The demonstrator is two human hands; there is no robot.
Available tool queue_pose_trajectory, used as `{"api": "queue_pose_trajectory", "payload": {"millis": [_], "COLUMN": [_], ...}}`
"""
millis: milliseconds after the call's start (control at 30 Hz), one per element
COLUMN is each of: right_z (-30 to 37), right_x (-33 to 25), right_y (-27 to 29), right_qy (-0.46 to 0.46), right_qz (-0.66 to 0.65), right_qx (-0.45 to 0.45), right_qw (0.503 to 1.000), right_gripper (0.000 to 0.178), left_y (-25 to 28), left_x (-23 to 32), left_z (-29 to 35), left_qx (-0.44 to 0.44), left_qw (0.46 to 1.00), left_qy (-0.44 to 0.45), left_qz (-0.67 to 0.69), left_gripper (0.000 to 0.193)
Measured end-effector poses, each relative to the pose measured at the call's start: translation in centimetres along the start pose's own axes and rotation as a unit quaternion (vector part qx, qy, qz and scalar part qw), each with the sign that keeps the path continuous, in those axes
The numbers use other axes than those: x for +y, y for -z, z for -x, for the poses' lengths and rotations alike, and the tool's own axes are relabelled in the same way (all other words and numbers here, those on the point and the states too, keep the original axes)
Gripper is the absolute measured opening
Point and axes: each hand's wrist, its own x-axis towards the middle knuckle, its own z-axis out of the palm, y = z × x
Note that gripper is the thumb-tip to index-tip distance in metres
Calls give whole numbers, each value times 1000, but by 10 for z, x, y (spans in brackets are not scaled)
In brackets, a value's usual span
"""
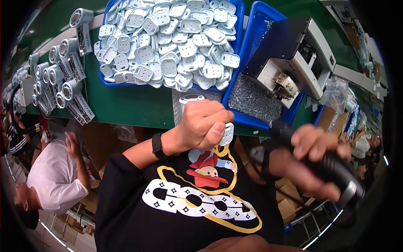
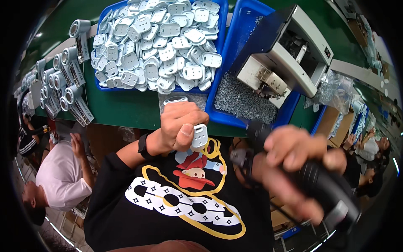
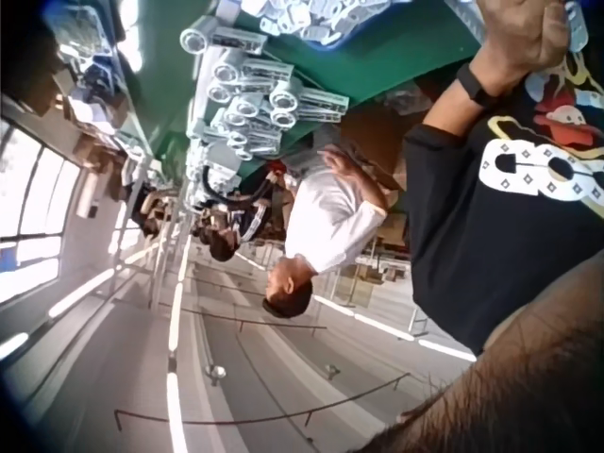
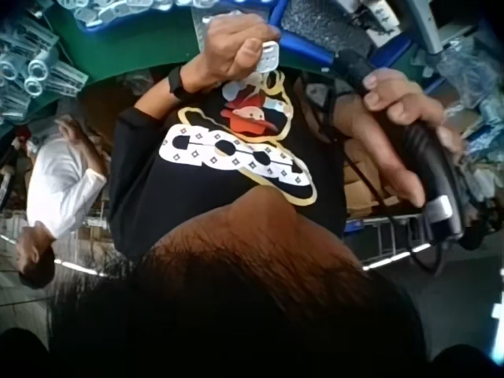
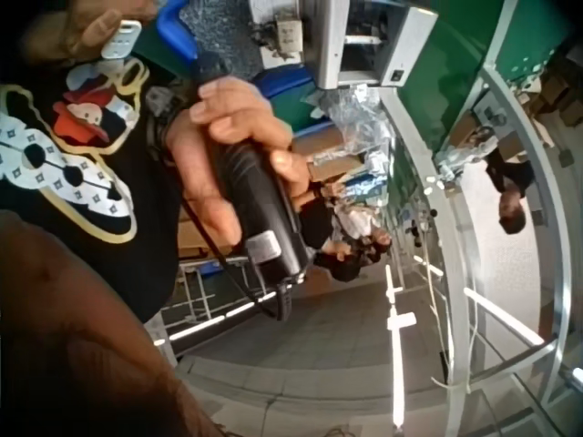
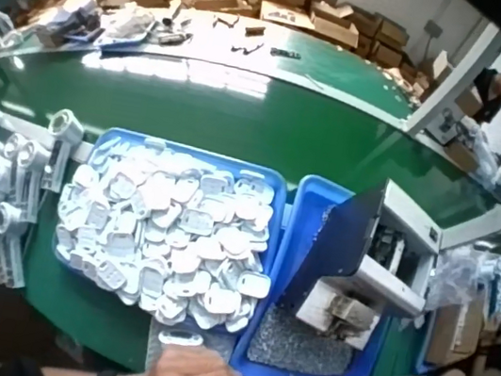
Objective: The person gathers fans from a box and places them on a table before filling a blue tray with white plastic covers. They then pick up a fan and a cover, fitting them together and driving a screw with a power screwdriver.
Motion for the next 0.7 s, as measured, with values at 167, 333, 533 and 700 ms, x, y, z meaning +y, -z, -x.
{"api": "queue_pose_trajectory", "payload": {"millis": [167,333,533,700], "right_z": [22,11,21,31], "right_x": [-51,-54,-34,-23], "right_y": [-36,-54,-51,-45], "right_qy": [-32,-146,-119,-14], "right_qz": [-56,7,-59,-100], "right_qx": [-90,-156,-158,-140], "right_qw": [994,977,978,985], "right_gripper": [62,43,43,69], "left_y": [-1,3,4,-4], "left_x": [3,1,8,17], "left_z": [15,10,11,11], "left_qx": [8,9,11,26], "left_qw": [1000,1000,1000,999], "left_qy": [14,4,8,7], "left_qz": [-8,-7,-14,-23], "left_gripper": [31,29,28,27]}}
